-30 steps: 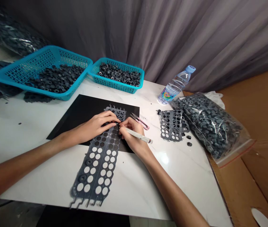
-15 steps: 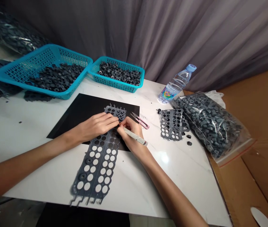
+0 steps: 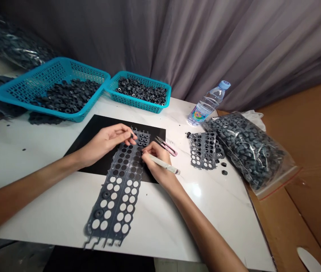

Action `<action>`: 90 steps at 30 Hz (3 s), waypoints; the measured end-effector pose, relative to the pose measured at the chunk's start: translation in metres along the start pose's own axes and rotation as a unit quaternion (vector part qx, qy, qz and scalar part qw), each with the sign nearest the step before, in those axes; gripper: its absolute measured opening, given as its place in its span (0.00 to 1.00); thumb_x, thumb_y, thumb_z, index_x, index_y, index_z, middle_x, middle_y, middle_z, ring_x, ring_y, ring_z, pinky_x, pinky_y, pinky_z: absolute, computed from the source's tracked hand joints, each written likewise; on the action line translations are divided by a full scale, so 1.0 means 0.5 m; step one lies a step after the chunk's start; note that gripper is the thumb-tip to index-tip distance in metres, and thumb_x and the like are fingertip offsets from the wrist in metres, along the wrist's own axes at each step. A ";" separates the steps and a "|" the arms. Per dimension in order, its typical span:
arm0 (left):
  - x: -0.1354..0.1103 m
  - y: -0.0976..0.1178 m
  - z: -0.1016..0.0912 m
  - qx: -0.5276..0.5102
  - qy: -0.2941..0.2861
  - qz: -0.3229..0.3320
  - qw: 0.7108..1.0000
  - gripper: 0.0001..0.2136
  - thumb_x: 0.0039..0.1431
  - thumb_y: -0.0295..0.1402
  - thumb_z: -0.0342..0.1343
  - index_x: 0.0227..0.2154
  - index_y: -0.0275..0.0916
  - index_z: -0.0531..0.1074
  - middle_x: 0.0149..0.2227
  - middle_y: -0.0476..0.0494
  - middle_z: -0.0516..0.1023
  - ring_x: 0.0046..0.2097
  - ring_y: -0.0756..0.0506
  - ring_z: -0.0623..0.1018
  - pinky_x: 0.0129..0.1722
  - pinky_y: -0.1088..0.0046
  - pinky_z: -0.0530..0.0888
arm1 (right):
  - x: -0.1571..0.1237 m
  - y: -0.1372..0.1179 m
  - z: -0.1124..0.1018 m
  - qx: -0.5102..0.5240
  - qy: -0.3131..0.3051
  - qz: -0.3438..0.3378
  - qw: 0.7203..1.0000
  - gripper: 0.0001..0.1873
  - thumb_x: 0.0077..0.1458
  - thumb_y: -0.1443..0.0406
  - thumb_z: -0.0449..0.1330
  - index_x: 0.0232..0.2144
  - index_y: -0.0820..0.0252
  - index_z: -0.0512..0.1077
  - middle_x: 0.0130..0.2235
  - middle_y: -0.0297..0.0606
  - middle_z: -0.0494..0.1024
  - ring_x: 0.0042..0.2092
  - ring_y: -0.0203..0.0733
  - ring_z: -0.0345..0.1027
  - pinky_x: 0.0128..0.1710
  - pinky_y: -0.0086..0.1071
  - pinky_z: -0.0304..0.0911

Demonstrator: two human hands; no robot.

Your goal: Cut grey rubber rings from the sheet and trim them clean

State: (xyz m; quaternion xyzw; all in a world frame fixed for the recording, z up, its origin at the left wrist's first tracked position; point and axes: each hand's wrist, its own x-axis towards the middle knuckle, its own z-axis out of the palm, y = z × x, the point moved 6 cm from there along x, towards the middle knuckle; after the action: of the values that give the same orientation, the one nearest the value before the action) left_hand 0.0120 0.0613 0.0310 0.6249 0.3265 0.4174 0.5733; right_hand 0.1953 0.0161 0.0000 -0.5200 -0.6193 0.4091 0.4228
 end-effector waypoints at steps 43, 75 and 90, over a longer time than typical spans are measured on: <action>-0.042 0.134 -0.226 0.332 0.329 0.083 0.880 0.20 0.76 0.44 0.50 0.58 0.34 0.74 0.56 0.38 0.84 0.56 0.39 0.84 0.62 0.54 0.76 | 0.006 0.004 -0.011 0.010 0.018 0.028 0.999 0.07 0.65 0.61 0.60 0.35 0.57 0.71 0.28 0.33 0.76 0.26 0.36 0.67 0.25 0.29 0.60; -0.095 -0.032 0.046 0.566 -0.113 0.123 0.807 0.31 0.78 0.45 0.43 0.77 0.41 0.43 0.77 0.28 0.51 0.76 0.31 0.57 0.72 0.44 0.61 | 0.012 -0.003 -0.036 -0.040 0.004 -0.018 0.999 0.04 0.60 0.65 0.58 0.34 0.57 0.73 0.30 0.33 0.77 0.31 0.40 0.72 0.30 0.31 0.64; -0.026 0.012 0.043 0.435 -0.138 0.112 0.883 0.19 0.77 0.44 0.49 0.63 0.45 0.70 0.58 0.39 0.75 0.61 0.37 0.74 0.66 0.52 0.68 | 0.007 -0.006 -0.029 -0.061 -0.005 -0.032 0.998 0.04 0.60 0.67 0.58 0.35 0.56 0.73 0.29 0.32 0.78 0.32 0.40 0.73 0.33 0.31 0.64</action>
State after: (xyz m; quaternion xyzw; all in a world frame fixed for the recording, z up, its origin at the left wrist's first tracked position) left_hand 0.0252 0.0392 0.0352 0.8951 0.3208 0.2040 0.2328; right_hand 0.2075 0.0203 0.0077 -0.5224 -0.6619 0.3594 0.3997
